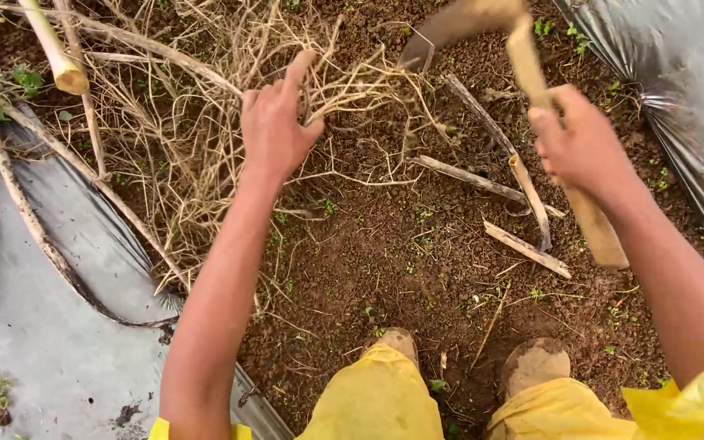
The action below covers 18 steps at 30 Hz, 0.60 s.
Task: A person in a field uses a sickle to chop dried plant stalks into smaller pieces on the ground.
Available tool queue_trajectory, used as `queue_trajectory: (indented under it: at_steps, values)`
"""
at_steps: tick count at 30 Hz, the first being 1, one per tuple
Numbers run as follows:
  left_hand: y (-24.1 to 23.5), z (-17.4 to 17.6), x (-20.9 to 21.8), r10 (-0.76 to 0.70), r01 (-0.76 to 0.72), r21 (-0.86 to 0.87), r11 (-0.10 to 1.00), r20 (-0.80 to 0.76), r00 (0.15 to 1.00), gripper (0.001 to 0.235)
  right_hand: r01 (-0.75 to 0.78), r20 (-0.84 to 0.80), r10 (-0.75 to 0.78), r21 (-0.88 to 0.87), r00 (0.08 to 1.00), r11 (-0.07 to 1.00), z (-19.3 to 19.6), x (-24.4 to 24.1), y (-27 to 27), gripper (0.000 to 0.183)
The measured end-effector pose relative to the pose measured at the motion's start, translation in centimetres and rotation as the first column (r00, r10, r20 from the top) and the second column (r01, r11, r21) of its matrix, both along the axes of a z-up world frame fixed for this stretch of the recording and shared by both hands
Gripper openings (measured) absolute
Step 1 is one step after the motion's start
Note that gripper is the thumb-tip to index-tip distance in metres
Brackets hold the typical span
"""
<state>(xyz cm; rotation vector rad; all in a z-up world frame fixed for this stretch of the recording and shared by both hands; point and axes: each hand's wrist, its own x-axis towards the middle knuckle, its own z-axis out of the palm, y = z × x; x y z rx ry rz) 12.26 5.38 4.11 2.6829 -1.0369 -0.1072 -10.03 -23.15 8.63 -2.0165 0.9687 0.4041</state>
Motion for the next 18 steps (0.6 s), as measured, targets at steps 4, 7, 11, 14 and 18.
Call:
queue_trajectory:
  at_steps: [4,7,11,14,18]
  values:
    - [-0.5,0.3,0.2,0.028,-0.024,0.095,0.995,-0.04,0.999,0.09,-0.066,-0.196,0.069,0.023,0.978,0.998,-0.4,-2.7,-1.4,0.031]
    - [-0.6,-0.2,-0.2,0.034,-0.028,0.068,0.997,-0.085,0.996,0.091,-0.223,-0.297,0.206,-0.024,0.932,0.974,-0.6,-7.6,-3.3,0.028]
    - [-1.9,-0.8,0.3,0.015,-0.014,0.042,0.999,-0.027,1.0,0.09,-0.325,-0.364,0.218,-0.264,0.905,0.908,0.0,-12.4,-4.6,0.029]
    - [-2.9,-1.7,0.4,0.029,-0.03,0.088,0.996,0.011,1.0,0.093,-0.306,-0.245,0.202,-0.536,0.948,0.787,-1.4,-15.7,-4.8,0.022]
    - [-4.4,0.2,-2.9,-0.006,0.018,-0.086,0.996,0.14,0.99,0.093,-0.067,0.151,0.26,-0.735,0.954,0.675,-4.4,-17.8,-5.5,0.018]
